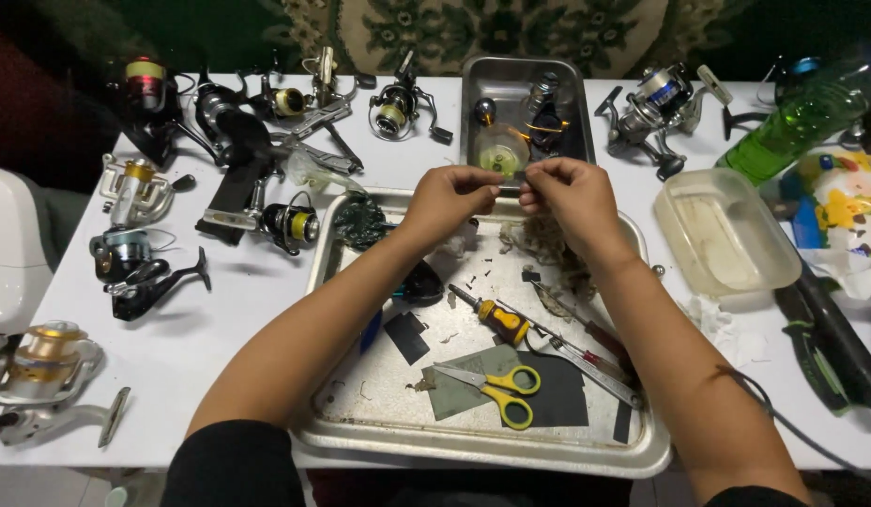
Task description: Assembling and cleaning internal components of fishing reels on a workbench.
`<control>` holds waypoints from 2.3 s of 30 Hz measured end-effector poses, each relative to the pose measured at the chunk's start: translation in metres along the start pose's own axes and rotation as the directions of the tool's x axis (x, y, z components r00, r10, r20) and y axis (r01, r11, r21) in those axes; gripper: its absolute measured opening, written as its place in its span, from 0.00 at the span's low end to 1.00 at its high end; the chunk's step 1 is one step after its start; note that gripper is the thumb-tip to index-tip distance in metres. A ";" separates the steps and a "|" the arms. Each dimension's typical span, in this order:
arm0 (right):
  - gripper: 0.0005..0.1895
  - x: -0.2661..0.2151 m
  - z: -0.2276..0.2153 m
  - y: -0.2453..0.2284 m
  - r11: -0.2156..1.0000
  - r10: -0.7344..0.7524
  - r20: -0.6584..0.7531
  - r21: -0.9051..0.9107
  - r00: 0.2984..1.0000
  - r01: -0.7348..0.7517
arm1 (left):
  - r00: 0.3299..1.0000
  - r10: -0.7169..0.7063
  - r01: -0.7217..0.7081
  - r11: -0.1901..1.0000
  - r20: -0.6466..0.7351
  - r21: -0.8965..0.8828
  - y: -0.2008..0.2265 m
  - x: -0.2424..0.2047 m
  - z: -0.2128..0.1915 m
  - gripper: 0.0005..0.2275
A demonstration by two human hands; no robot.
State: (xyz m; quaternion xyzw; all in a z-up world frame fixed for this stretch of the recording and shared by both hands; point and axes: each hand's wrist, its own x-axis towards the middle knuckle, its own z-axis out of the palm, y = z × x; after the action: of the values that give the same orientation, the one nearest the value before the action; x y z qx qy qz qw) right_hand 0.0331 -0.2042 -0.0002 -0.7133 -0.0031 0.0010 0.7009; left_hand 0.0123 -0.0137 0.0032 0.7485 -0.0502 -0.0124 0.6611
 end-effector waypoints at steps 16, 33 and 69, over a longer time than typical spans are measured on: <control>0.09 -0.020 0.006 0.019 0.998 -0.058 -0.016 0.002 0.998 0.058 | 0.990 -0.116 0.139 0.892 0.079 -0.431 -0.023 -0.018 -0.001 0.17; 0.09 -0.013 0.006 0.044 0.982 0.010 0.137 0.184 0.991 -0.036 | 0.989 -0.148 0.138 0.915 0.003 -0.379 -0.021 -0.019 0.008 0.20; 0.08 -0.022 -0.002 0.029 0.925 -0.353 0.181 -0.079 0.918 0.371 | 0.977 -0.215 0.204 0.910 0.012 -0.362 -0.015 -0.023 0.004 0.26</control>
State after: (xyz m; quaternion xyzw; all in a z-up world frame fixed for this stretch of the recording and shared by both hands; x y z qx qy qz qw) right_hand 0.0116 -0.2069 -0.0292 -0.7360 -0.1927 -0.0706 0.6451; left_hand -0.0095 -0.0136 -0.0131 0.6154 0.0429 -0.0816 0.7828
